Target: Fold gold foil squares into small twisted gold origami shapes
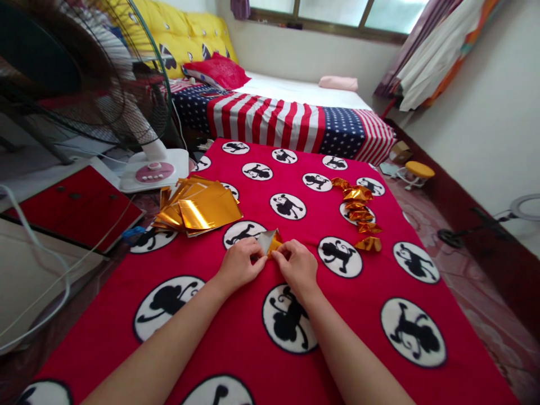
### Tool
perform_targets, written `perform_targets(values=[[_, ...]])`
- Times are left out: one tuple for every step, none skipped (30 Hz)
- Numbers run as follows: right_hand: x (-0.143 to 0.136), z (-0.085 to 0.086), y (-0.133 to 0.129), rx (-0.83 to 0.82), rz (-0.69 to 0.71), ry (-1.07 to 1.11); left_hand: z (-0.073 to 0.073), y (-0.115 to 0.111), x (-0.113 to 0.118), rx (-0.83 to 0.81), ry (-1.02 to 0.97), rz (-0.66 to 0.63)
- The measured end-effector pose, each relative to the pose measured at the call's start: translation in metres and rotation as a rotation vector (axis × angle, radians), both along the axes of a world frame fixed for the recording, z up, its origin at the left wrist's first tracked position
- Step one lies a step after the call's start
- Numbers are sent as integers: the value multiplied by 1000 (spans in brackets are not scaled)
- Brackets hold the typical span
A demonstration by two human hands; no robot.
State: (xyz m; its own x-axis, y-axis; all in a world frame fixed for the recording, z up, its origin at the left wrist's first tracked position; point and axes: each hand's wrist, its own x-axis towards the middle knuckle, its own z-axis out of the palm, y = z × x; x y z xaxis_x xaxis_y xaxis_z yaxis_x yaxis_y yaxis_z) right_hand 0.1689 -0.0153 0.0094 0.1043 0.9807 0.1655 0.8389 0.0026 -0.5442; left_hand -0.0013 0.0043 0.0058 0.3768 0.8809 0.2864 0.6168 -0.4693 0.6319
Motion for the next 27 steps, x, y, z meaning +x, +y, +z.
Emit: perform_targets(values=[[0,0,0,-1,-2,-5,0,0,0,-2,4,2],[-1,0,0,2,-2,-10,1,0,0,-4,7,3],[-1,0,0,6,0,-14,1,1,1,-5,11,6],[-1,0,0,11,3,-18,2,1,1,-7,16,9],[-1,0,0,16,7,-21,2,1,1,-10,22,12],[-1,-1,0,21,12,-25,2,1,1,-12,29,17],[-1,-1,0,25,14,-29,2,1,2,-12,36,22],[-1,-1,-1,28,17,-34,1,1,2,-11,43,27],[-1,-2,-1,29,19,-38,1,1,3,-10,48,31],[-1,-2,0,30,20,-43,1,1,3,-9,52,34],[-1,-2,0,28,19,-47,0,1,3,-8,55,36],[-1,-2,0,24,19,-50,0,1,4,-7,58,38],[-2,-1,0,18,17,-52,0,1,4,-6,61,38],[-2,0,1,10,15,-54,0,1,4,-4,63,39],[-2,1,1,-1,11,-57,0,1,5,-3,62,42],[-2,2,2,-14,8,-58,0,1,5,-4,58,46],[-2,3,3,-29,5,-59,1,1,5,-9,51,47],[-3,4,3,-43,1,-58,1,1,5,-18,41,47],[-3,4,4,-56,-2,-59,2,1,4,-31,29,42],[-3,5,4,-67,-4,-60,2,1,4,-46,18,35],[-3,5,5,-76,-6,-61,2,1,4,-61,10,26],[-2,6,5,-83,-7,-62,2,1,4,-73,5,19],[-2,6,5,-91,-7,-63,2,1,3,-81,2,16],[-1,7,5,-103,-2,-61,1,1,3,-86,1,16],[-1,7,6,-118,4,-55,1,2,3,-88,-1,15],[0,8,6,-136,11,-49,0,2,2,-90,-5,11],[1,9,6,-154,17,-43,-1,3,2,-95,-10,4]])
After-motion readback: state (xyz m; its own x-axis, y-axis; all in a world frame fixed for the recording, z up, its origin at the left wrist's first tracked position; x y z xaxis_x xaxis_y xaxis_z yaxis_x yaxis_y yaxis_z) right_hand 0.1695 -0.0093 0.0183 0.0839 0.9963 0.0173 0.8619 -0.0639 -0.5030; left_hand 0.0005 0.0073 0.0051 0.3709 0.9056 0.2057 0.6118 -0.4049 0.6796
